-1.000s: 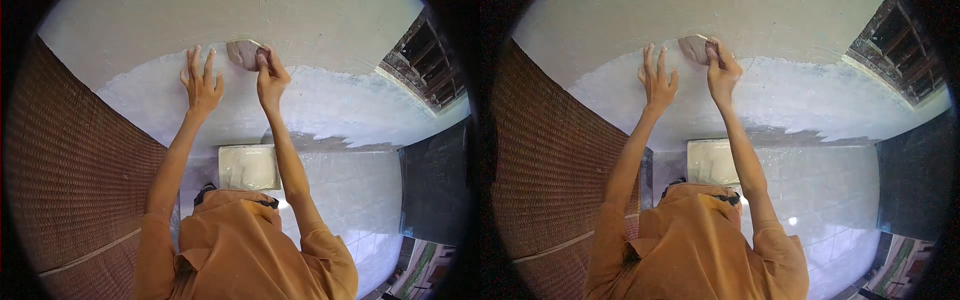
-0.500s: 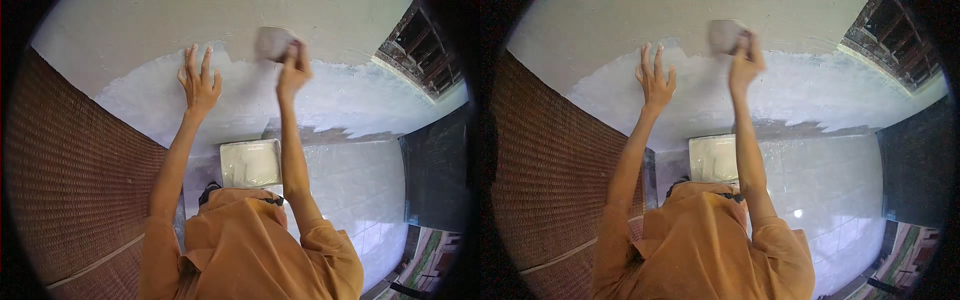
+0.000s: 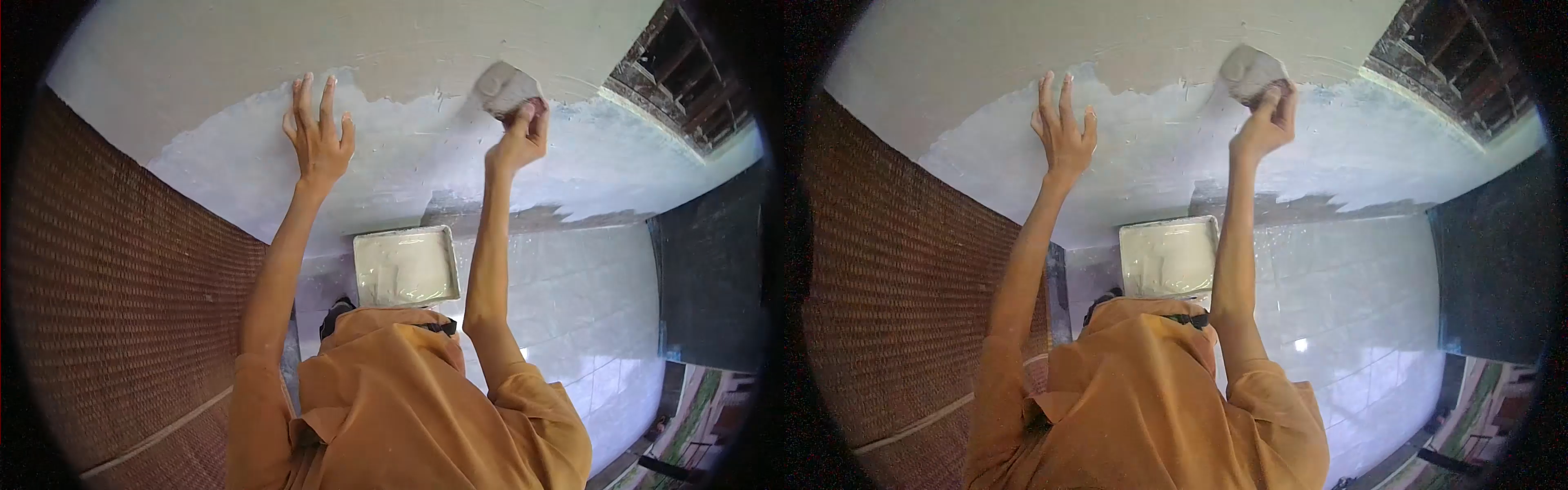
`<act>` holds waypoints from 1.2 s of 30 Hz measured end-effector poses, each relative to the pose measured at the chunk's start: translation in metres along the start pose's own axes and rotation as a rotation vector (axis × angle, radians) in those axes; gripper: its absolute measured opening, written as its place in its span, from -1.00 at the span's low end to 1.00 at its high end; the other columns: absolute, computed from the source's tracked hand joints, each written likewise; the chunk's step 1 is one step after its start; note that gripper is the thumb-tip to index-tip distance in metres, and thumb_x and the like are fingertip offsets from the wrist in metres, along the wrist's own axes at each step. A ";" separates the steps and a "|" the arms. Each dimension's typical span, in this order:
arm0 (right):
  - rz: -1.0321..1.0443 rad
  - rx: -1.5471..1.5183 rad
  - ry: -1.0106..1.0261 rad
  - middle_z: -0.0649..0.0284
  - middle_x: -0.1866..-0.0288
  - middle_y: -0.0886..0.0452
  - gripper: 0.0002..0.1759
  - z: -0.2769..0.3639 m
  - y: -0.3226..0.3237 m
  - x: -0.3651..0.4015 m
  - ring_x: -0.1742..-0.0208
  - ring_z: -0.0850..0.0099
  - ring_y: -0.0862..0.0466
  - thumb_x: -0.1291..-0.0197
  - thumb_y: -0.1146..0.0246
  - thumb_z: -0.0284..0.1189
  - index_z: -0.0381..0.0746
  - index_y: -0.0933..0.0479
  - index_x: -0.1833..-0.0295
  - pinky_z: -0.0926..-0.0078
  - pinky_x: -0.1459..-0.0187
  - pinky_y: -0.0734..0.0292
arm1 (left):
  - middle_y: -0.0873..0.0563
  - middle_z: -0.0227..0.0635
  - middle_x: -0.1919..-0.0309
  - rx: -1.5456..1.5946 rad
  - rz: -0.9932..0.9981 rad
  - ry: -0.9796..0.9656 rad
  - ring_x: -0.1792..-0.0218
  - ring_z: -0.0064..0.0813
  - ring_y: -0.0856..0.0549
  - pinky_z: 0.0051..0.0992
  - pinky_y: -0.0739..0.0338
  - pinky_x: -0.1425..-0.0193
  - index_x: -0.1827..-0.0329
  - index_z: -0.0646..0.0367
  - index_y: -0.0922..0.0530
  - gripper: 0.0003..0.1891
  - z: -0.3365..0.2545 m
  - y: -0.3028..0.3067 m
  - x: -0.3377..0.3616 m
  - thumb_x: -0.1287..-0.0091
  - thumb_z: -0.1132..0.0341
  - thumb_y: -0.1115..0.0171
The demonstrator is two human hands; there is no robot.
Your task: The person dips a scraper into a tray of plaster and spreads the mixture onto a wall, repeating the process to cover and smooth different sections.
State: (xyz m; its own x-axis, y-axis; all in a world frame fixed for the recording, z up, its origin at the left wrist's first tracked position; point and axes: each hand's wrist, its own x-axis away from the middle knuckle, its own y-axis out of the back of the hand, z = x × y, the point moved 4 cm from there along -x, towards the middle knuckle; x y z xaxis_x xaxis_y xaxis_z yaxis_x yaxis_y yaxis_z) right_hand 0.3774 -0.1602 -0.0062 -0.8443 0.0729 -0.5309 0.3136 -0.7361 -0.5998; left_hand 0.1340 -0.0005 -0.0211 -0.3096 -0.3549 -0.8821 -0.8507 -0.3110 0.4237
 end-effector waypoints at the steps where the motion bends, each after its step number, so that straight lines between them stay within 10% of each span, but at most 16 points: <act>1: 0.029 -0.002 -0.020 0.15 0.02 -0.65 -0.69 0.004 -0.004 0.004 0.11 0.42 -0.65 -0.37 -0.17 -0.50 -0.40 -0.51 -0.16 0.36 0.13 -0.69 | -0.11 -0.06 -0.48 -0.005 0.000 0.010 -0.49 -0.03 -0.11 0.06 -0.01 -0.35 -0.49 0.00 -0.21 -0.31 0.000 0.001 0.001 -0.26 0.27 -0.20; 6: 0.434 0.096 -0.088 0.18 0.06 -0.70 -0.68 -0.021 -0.057 0.071 0.07 0.53 -0.63 -0.29 -0.29 -0.50 -0.40 -0.58 -0.12 0.58 -0.01 -0.53 | -0.12 -0.07 -0.48 -0.006 -0.023 -0.005 -0.49 -0.02 -0.12 0.04 -0.03 -0.34 -0.49 0.01 -0.21 -0.31 -0.004 -0.003 -0.006 -0.26 0.28 -0.19; 14: 0.014 0.028 -0.038 0.13 0.02 -0.65 -0.65 -0.007 0.024 0.000 0.10 0.42 -0.65 -0.35 -0.18 -0.52 -0.42 -0.48 -0.21 0.41 0.11 -0.67 | -0.06 -0.07 -0.49 -0.033 0.010 -0.022 -0.51 -0.02 -0.07 0.04 -0.02 -0.36 -0.52 0.03 -0.11 -0.27 -0.003 0.003 -0.005 -0.29 0.28 -0.20; 22: 0.291 0.091 -0.151 0.15 0.01 -0.69 -0.66 -0.040 -0.033 0.046 -0.01 0.51 -0.61 -0.30 -0.24 -0.53 -0.43 -0.55 -0.15 0.57 -0.01 -0.51 | -0.10 -0.07 -0.48 0.010 -0.025 -0.016 -0.50 0.02 -0.10 0.04 -0.04 -0.33 -0.49 0.00 -0.20 -0.31 -0.013 -0.007 -0.006 -0.26 0.28 -0.19; 28: 0.034 0.049 -0.072 0.07 -0.06 -0.62 -0.64 0.001 0.040 -0.024 0.00 0.39 -0.64 -0.34 -0.17 -0.57 -0.46 -0.47 -0.21 0.47 0.02 -0.60 | -0.16 -0.12 -0.47 0.036 -0.037 -0.007 -0.48 0.02 -0.14 0.04 -0.05 -0.32 -0.48 -0.02 -0.23 -0.32 -0.012 -0.002 -0.001 -0.24 0.30 -0.19; 36: 0.308 0.147 -0.296 0.14 0.05 -0.66 -0.71 -0.007 0.059 0.061 0.08 0.46 -0.64 -0.30 -0.21 -0.56 -0.47 -0.51 -0.09 0.51 0.06 -0.60 | -0.31 -0.15 -0.40 0.085 0.066 0.265 -0.43 -0.02 -0.25 0.03 -0.13 -0.32 -0.44 0.02 -0.27 -0.40 -0.021 0.009 0.066 -0.29 0.29 -0.11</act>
State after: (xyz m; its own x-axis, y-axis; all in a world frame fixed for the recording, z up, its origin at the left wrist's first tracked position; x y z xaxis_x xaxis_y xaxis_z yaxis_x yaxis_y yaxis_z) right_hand 0.3474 -0.1943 -0.0781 -0.8161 -0.3445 -0.4640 0.5227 -0.7826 -0.3382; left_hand 0.1147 -0.0453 -0.0707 -0.2532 -0.5934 -0.7640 -0.8685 -0.2085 0.4498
